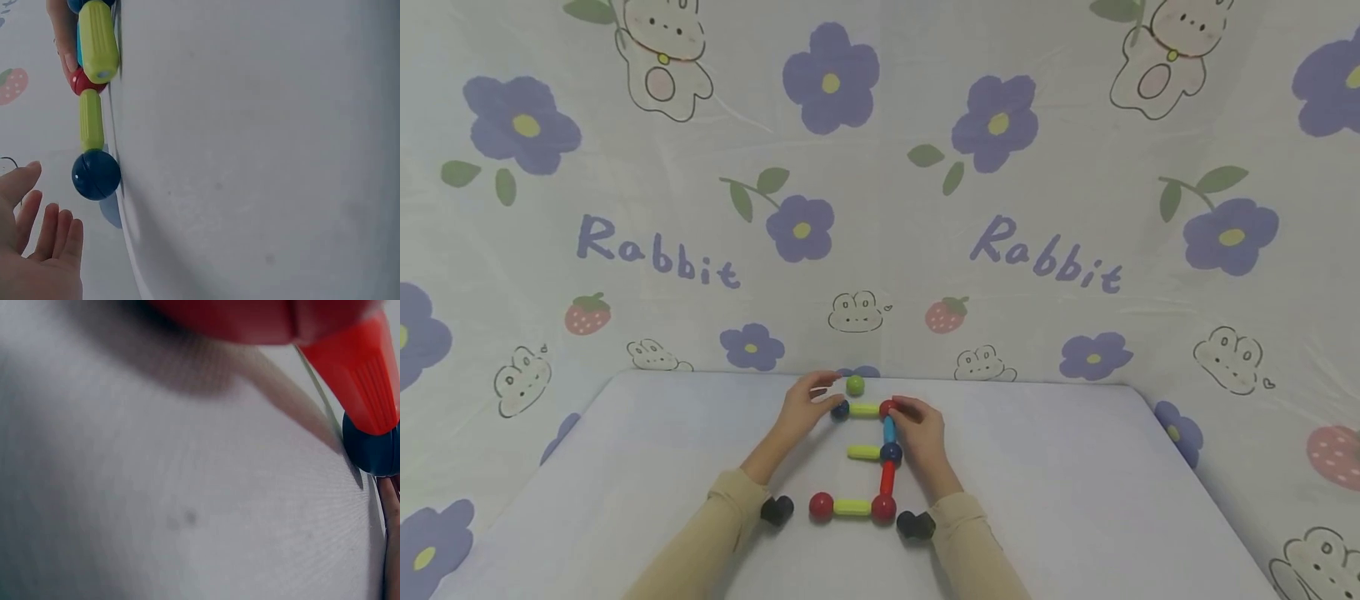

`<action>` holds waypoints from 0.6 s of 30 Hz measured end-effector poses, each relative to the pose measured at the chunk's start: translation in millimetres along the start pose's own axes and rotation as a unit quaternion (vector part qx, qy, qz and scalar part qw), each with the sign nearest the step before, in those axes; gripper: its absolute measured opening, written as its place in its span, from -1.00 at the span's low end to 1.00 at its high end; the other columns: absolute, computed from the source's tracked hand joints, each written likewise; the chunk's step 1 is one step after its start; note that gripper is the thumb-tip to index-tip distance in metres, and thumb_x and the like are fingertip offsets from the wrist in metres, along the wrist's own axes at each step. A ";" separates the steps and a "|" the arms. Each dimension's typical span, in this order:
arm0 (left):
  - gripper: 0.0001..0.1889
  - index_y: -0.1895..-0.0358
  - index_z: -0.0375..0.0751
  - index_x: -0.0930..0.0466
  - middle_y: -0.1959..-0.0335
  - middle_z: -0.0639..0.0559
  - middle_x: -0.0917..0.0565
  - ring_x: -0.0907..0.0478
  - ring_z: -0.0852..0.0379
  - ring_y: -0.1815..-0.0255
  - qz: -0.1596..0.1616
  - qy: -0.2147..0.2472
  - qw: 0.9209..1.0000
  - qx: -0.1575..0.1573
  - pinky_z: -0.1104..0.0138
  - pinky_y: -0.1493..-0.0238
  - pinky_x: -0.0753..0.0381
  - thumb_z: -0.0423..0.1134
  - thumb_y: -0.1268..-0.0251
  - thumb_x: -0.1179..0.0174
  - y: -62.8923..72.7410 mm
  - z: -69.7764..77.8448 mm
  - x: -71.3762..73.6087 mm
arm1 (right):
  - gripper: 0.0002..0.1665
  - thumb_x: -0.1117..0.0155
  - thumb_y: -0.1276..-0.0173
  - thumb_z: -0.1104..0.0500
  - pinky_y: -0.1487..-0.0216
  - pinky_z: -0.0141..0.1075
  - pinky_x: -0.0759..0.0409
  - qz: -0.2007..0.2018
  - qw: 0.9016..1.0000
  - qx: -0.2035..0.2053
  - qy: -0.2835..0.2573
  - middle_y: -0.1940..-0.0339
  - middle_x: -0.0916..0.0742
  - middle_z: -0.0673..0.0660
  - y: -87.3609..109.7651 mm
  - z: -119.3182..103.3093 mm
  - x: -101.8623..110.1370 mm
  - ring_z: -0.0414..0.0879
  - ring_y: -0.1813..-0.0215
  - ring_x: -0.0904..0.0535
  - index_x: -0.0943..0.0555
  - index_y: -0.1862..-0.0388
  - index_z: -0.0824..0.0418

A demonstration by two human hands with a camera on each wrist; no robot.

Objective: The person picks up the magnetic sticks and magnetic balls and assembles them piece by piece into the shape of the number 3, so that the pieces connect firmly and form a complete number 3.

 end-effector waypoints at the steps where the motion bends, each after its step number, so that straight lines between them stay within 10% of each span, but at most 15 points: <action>1: -0.59 -0.15 -0.33 -0.54 -0.14 -0.25 -0.58 -0.53 -0.19 -0.19 -0.001 -0.001 1.000 -0.001 0.03 -0.27 -0.52 -0.37 -0.23 -0.30 -1.1 -1.0 -0.2 | -0.60 -0.31 -0.33 0.20 -0.29 -0.11 -0.54 0.000 1.000 0.000 0.003 -0.16 -0.68 0.19 -0.1 0.4 -0.1 0.04 -0.23 -0.59 -0.62 -0.15 0.18; 18: -0.48 -0.28 -0.39 -0.40 -0.29 -0.30 -0.48 -0.42 -0.25 -0.33 -0.042 0.021 0.996 0.075 0.06 -0.39 -0.41 -0.36 -0.27 -0.27 -16.7 -13.6 -6.1 | -0.61 -0.31 -0.33 0.19 -0.30 -0.12 -0.54 0.001 1.000 0.001 0.006 -0.16 -0.69 0.18 2.0 -1.1 -0.6 0.04 -0.23 -0.59 -0.63 -0.14 0.17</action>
Point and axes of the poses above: each hand's wrist, its own y-axis away from the middle knuckle, its own x-axis out of the back of the hand, z = x × y, the point moved 2 cm from there along -y, towards the middle knuckle
